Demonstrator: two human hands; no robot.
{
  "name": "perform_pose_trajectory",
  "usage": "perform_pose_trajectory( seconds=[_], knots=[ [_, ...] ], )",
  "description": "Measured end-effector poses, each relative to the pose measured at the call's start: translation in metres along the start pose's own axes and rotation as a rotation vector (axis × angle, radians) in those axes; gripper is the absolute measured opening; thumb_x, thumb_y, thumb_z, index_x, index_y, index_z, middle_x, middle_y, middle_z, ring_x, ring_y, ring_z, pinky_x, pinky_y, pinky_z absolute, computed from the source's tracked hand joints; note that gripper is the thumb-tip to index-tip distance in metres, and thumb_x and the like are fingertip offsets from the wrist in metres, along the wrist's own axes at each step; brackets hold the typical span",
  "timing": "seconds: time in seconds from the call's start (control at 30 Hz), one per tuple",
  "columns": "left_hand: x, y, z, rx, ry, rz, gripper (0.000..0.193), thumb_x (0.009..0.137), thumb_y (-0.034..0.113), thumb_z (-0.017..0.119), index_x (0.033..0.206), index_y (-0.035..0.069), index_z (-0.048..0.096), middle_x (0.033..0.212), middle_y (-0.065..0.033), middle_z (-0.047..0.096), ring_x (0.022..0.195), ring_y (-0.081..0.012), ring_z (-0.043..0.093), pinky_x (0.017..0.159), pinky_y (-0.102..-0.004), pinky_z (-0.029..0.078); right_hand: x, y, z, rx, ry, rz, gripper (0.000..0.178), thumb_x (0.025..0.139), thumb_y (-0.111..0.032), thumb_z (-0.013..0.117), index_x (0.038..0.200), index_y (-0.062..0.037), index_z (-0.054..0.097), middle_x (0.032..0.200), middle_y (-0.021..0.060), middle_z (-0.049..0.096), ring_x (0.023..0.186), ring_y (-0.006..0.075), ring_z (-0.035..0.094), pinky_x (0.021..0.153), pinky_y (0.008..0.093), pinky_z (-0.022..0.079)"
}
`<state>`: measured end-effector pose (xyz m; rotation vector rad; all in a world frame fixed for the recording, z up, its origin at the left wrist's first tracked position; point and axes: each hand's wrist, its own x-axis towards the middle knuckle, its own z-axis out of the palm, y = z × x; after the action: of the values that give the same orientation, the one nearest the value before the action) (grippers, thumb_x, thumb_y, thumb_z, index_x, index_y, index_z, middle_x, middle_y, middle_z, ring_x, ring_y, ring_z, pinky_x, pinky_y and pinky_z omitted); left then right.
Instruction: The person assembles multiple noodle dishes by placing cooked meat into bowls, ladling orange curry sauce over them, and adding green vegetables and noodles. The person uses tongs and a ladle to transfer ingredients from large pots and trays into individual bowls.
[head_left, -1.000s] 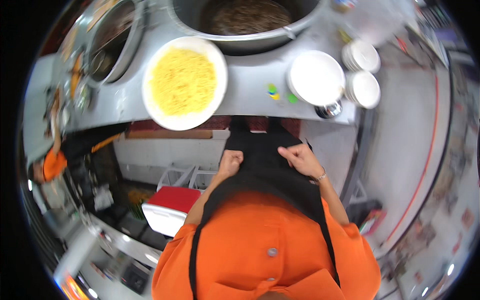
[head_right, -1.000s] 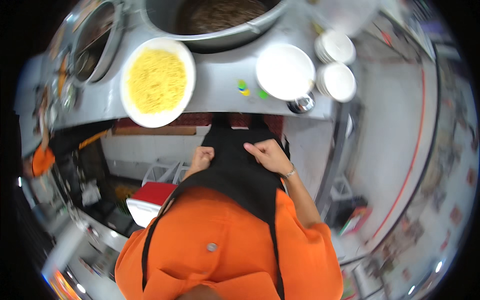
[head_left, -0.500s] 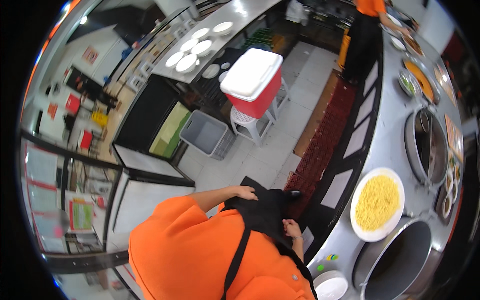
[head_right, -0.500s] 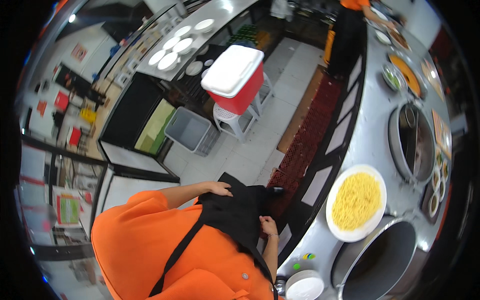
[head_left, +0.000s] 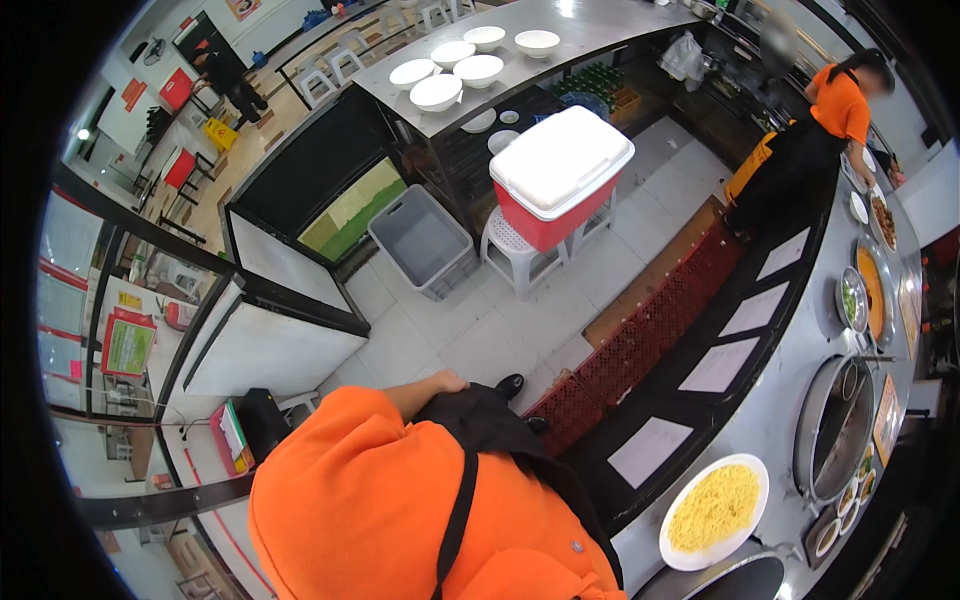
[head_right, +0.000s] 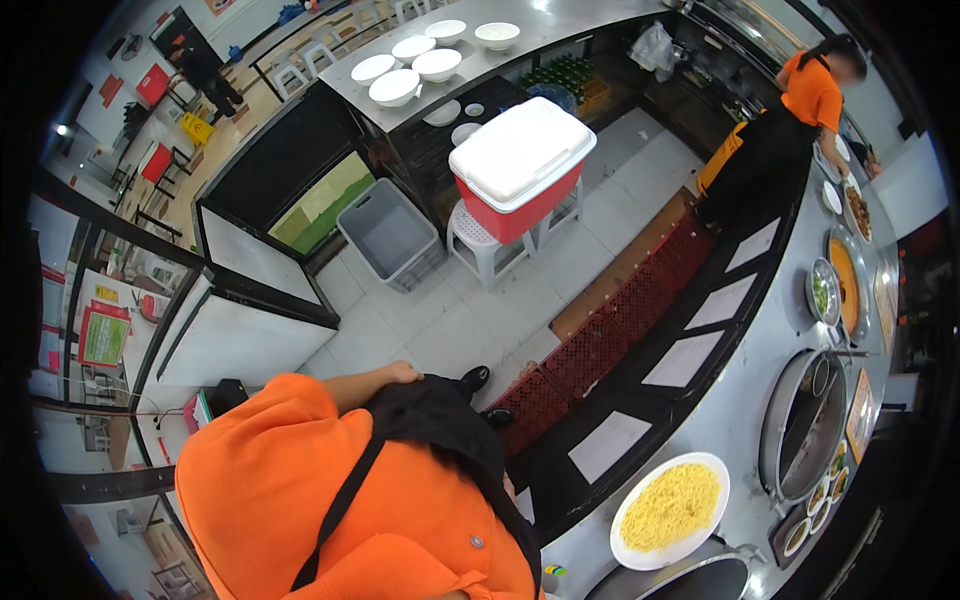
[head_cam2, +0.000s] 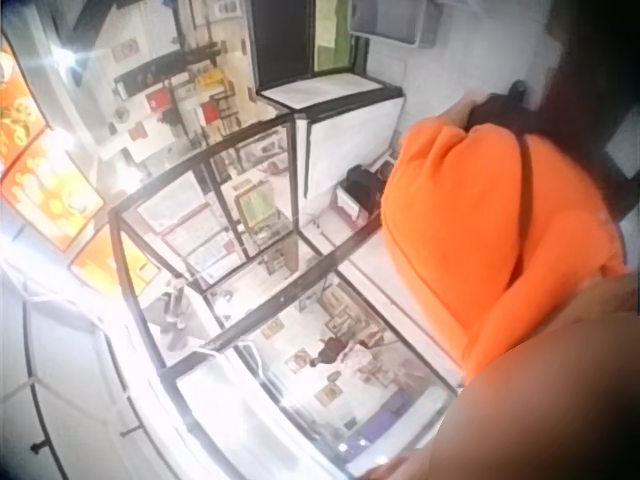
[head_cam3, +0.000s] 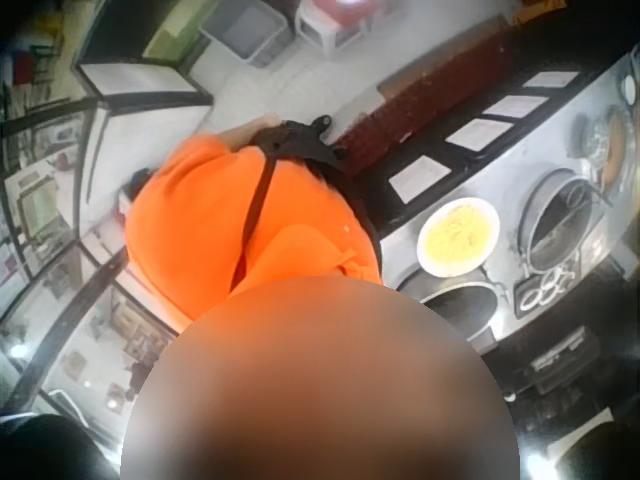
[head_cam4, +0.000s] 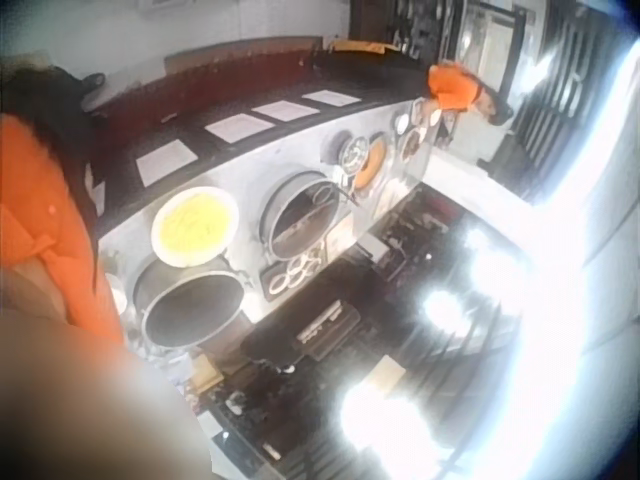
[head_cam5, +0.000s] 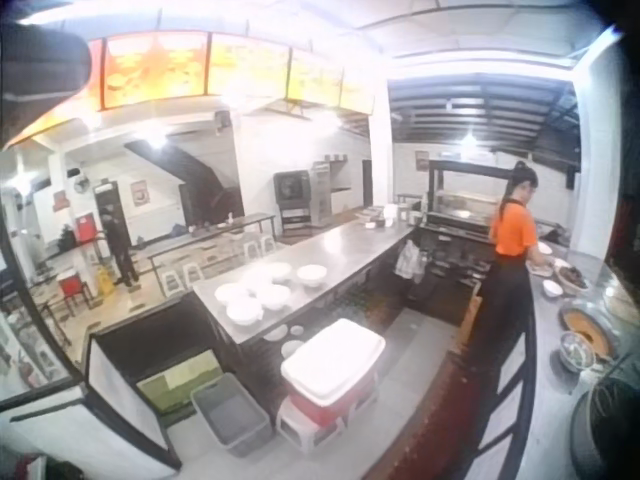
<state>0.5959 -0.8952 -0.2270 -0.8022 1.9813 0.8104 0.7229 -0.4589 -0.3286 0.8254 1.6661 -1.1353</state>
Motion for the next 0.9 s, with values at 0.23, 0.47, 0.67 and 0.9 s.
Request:
perform_pose_trajectory(
  seconds=[0.23, 0.47, 0.67, 0.9],
  knots=[
    [0.084, 0.074, -0.194, -0.536, 0.923, 0.508, 0.034, 0.079, 0.001, 0.046, 0.105, 0.002, 0.068, 0.094, -0.0188, 0.069, 0.078, -0.0280, 0.068, 0.072, -0.0389, 0.055, 0.075, -0.140, -0.015, 0.225, 0.198, -0.206, 0.024, 0.090, -0.018, 0.057, 0.106, -0.0014, 0.055, 0.078, 0.0130, 0.067, 0.057, 0.0188, 0.064, 0.043, 0.0338, 0.049],
    [0.148, 0.129, -0.526, -1.546, 0.902, 0.728, 0.065, 0.095, 0.029, 0.056, 0.136, -0.008, 0.021, 0.123, -0.0266, 0.042, 0.091, -0.0386, 0.065, 0.068, -0.0429, 0.061, 0.058, -0.633, 0.125, -0.074, 0.005, -1.041, 0.022, 0.098, -0.019, 0.052, 0.098, 0.0006, 0.062, 0.067, 0.0046, 0.062, 0.056, 0.0086, 0.056, 0.048, 0.0235, 0.043],
    [0.189, 0.181, -0.580, -1.659, 0.675, 0.832, 0.057, 0.084, 0.001, 0.041, 0.138, -0.006, 0.023, 0.134, -0.0247, 0.041, 0.109, -0.0415, 0.057, 0.084, -0.0514, 0.057, 0.014, -0.963, 0.329, 0.238, -0.528, -0.994, 0.071, 0.093, -0.032, 0.060, 0.143, 0.0011, 0.022, 0.102, 0.0223, 0.064, 0.077, 0.0255, 0.070, 0.058, 0.0303, 0.057],
    [0.178, 0.125, -0.525, -1.767, 0.473, 0.810, 0.067, 0.072, 0.008, 0.046, 0.136, -0.011, 0.033, 0.129, -0.0253, 0.050, 0.116, -0.0393, 0.055, 0.087, -0.0578, 0.052, 0.035, -1.069, 0.353, -0.296, -0.211, -0.877, 0.067, 0.096, -0.046, 0.038, 0.131, 0.0108, 0.040, 0.106, 0.0305, 0.061, 0.060, 0.0291, 0.069, 0.074, 0.0405, 0.056]
  ],
)
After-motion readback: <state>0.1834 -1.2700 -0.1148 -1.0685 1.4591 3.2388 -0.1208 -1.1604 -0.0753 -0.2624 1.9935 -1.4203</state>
